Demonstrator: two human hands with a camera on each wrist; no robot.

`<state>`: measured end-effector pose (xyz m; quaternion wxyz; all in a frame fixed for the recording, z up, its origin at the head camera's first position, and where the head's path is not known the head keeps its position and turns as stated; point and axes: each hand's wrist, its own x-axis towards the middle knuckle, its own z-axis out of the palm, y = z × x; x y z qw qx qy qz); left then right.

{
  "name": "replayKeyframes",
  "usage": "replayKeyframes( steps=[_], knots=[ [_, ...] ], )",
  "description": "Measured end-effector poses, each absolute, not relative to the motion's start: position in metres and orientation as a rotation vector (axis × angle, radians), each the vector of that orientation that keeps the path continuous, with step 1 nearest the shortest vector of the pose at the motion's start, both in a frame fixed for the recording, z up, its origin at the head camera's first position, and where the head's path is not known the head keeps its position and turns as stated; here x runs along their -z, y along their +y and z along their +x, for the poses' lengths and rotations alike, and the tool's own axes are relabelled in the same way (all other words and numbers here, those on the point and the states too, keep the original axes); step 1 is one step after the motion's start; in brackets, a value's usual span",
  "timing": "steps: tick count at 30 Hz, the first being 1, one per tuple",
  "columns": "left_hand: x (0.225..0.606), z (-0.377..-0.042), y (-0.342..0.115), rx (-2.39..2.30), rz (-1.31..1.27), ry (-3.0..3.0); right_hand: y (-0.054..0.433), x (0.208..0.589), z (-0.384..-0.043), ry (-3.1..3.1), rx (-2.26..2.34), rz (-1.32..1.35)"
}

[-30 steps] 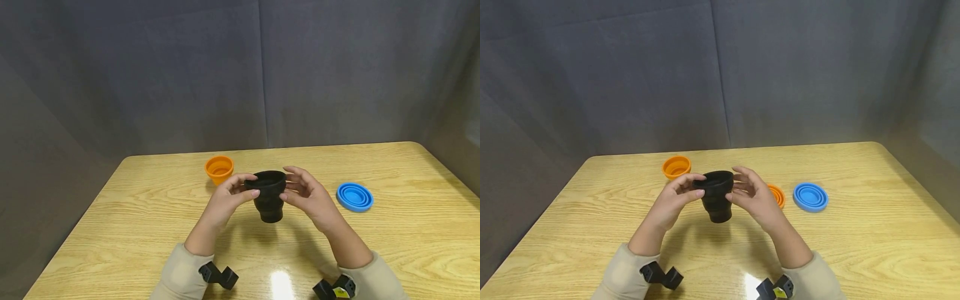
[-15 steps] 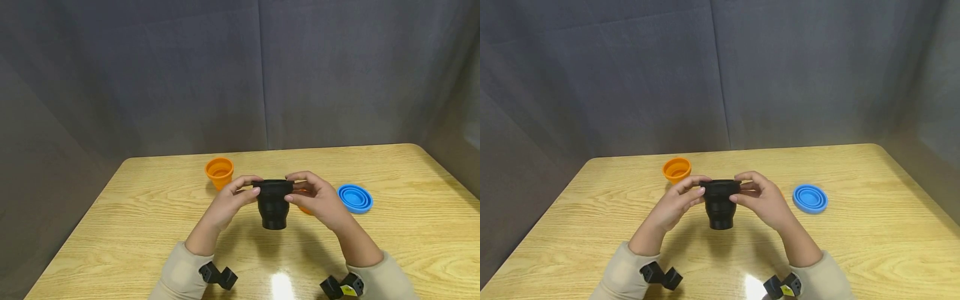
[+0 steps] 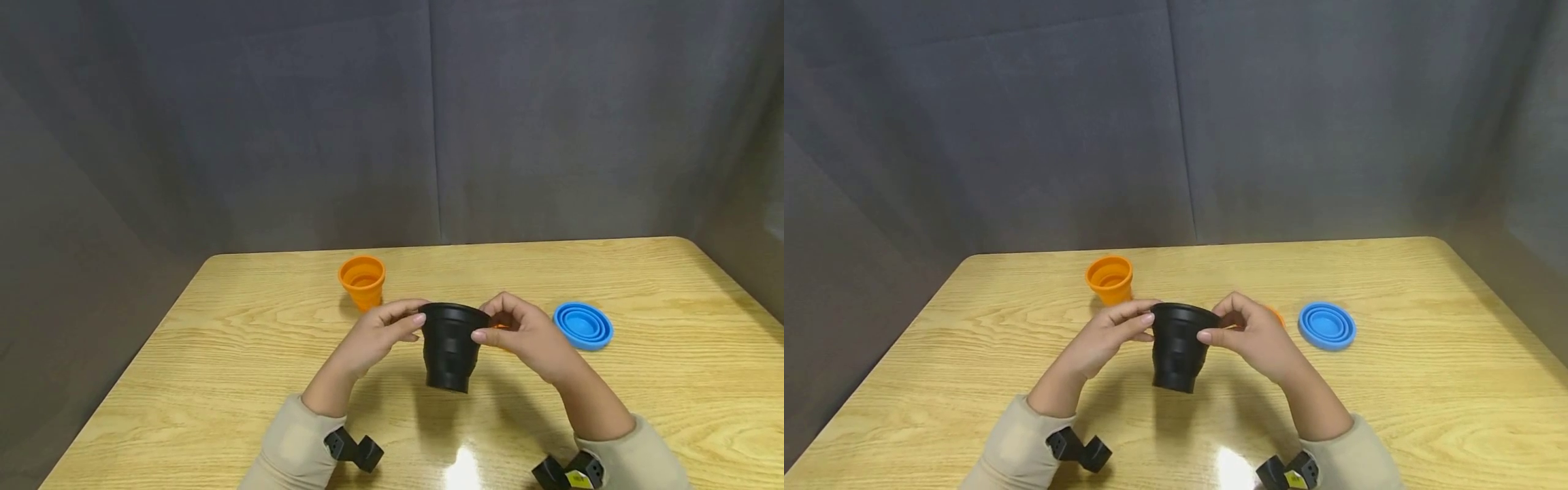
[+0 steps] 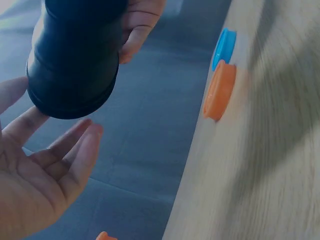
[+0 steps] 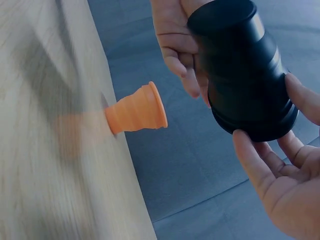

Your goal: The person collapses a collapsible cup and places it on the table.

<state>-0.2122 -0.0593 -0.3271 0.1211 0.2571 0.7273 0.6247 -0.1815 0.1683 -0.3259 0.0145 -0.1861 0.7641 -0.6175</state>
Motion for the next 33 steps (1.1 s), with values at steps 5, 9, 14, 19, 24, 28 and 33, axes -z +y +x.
replayKeyframes(
  steps=[5, 9, 14, 19, 24, 28, 33],
  knots=[
    [0.3296, -0.2123, -0.0594, -1.836, 0.847, 2.127, 0.1693, 0.3312, -0.1830, 2.293, 1.956, -0.598],
    [0.3310, -0.2128, -0.0595, -1.884, 0.936, 2.052, 0.1683, 0.3339, -0.1846, 2.197, 2.005, -0.658],
    [0.3318, -0.2125, -0.0603, -1.930, 0.946, 2.009, 0.1658, 0.3346, -0.1842, 2.127, 2.038, -0.748],
    [0.3336, -0.2126, -0.0597, -1.945, 0.932, 1.992, 0.1641, 0.3349, -0.1843, 2.146, 2.020, -0.789],
    [0.3340, -0.2120, -0.0577, -1.913, 0.951, 1.980, 0.1637, 0.3337, -0.1843, 1.944, 2.103, -0.910],
    [0.3336, -0.2121, -0.0560, -1.903, 0.994, 1.937, 0.1629, 0.3327, -0.1853, 1.797, 2.148, -0.990],
    [0.3336, -0.2117, -0.0558, -1.887, 1.013, 1.934, 0.1616, 0.3346, -0.1845, 1.781, 2.156, -0.973]
  ],
)
